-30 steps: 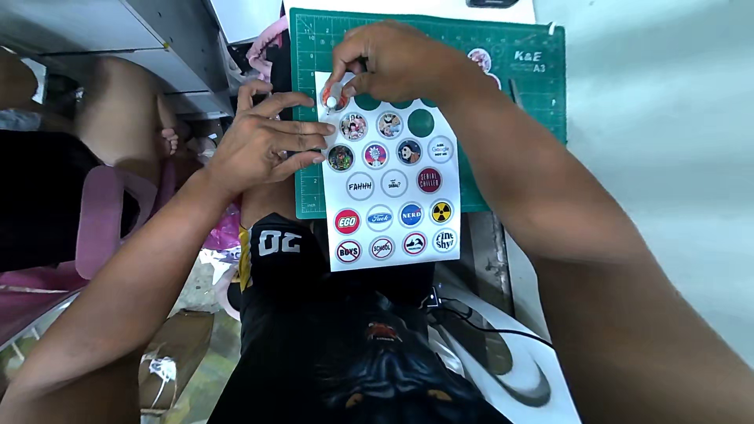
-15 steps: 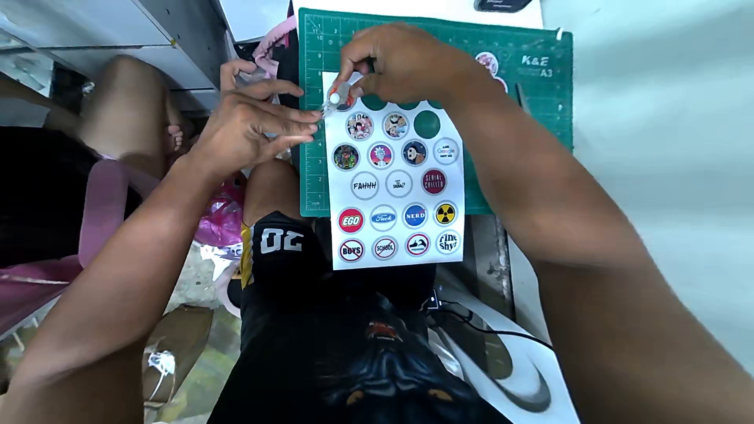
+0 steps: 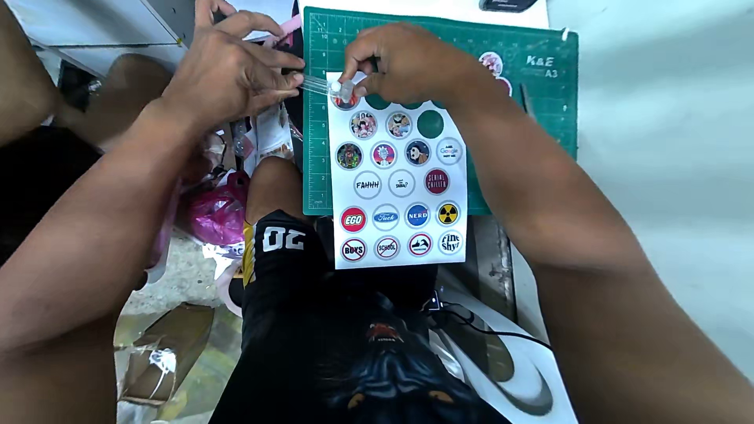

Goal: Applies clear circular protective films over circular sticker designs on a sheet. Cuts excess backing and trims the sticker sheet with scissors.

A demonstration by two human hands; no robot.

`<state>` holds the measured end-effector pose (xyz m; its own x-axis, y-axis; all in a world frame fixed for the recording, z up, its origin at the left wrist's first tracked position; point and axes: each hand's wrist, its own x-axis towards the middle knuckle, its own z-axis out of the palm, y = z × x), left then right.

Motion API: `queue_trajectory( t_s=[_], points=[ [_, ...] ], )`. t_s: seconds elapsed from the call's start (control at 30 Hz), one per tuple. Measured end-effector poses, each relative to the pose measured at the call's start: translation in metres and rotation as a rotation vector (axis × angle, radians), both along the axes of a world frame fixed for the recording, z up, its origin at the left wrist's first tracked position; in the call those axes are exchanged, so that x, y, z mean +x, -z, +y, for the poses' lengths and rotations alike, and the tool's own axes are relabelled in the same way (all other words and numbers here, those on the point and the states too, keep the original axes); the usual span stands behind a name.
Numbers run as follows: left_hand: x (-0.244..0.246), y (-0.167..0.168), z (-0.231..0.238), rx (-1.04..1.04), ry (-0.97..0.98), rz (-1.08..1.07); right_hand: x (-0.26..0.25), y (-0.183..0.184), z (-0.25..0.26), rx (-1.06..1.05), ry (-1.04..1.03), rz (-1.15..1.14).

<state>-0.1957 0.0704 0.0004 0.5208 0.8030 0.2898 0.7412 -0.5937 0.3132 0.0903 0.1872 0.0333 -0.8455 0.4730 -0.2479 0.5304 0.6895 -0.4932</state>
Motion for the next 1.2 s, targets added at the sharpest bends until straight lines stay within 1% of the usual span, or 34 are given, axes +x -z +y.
queue_trajectory(
  t_s=[0.1,0.23,0.33,0.43,0.53,0.63,0.7,0.8,0.9,0.97,1.03,1.1,1.2],
  points=[
    [0.002,-0.009,0.013,-0.063,-0.034,0.066,0.001,0.000,0.000,0.003,0.002,-0.002],
    [0.007,-0.018,0.030,-0.079,-0.004,0.104,0.000,0.000,0.000,0.030,-0.004,-0.013],
    [0.017,-0.027,0.028,-0.105,-0.016,0.119,-0.001,-0.002,-0.002,0.034,-0.010,-0.039],
    [0.039,-0.035,0.022,-0.086,-0.047,0.115,0.000,-0.006,-0.004,0.036,0.009,-0.045],
    [0.062,-0.031,0.017,-0.066,-0.052,0.112,0.004,0.001,0.000,0.019,0.005,0.041],
    [0.076,-0.020,0.015,-0.079,-0.047,0.085,0.014,0.005,0.007,-0.118,0.027,0.163],
    [0.076,-0.013,0.013,-0.081,-0.075,0.041,0.020,0.003,0.008,-0.207,0.074,0.242],
    [0.071,-0.011,0.008,-0.054,-0.136,-0.120,0.026,0.000,0.007,-0.174,0.153,0.325],
    [0.066,-0.012,-0.001,-0.014,-0.179,-0.275,0.031,-0.008,0.002,-0.112,0.167,0.256],
    [0.066,-0.012,-0.005,0.021,-0.197,-0.316,0.034,-0.012,-0.002,-0.114,0.187,0.220],
    [0.067,-0.011,-0.008,0.067,-0.202,-0.369,0.038,-0.013,-0.004,-0.107,0.191,0.232],
    [0.069,-0.010,-0.010,0.105,-0.194,-0.445,0.041,-0.014,-0.007,-0.100,0.205,0.241],
    [0.072,-0.011,-0.013,0.113,-0.209,-0.572,0.046,-0.016,-0.014,-0.106,0.225,0.190]
  ],
)
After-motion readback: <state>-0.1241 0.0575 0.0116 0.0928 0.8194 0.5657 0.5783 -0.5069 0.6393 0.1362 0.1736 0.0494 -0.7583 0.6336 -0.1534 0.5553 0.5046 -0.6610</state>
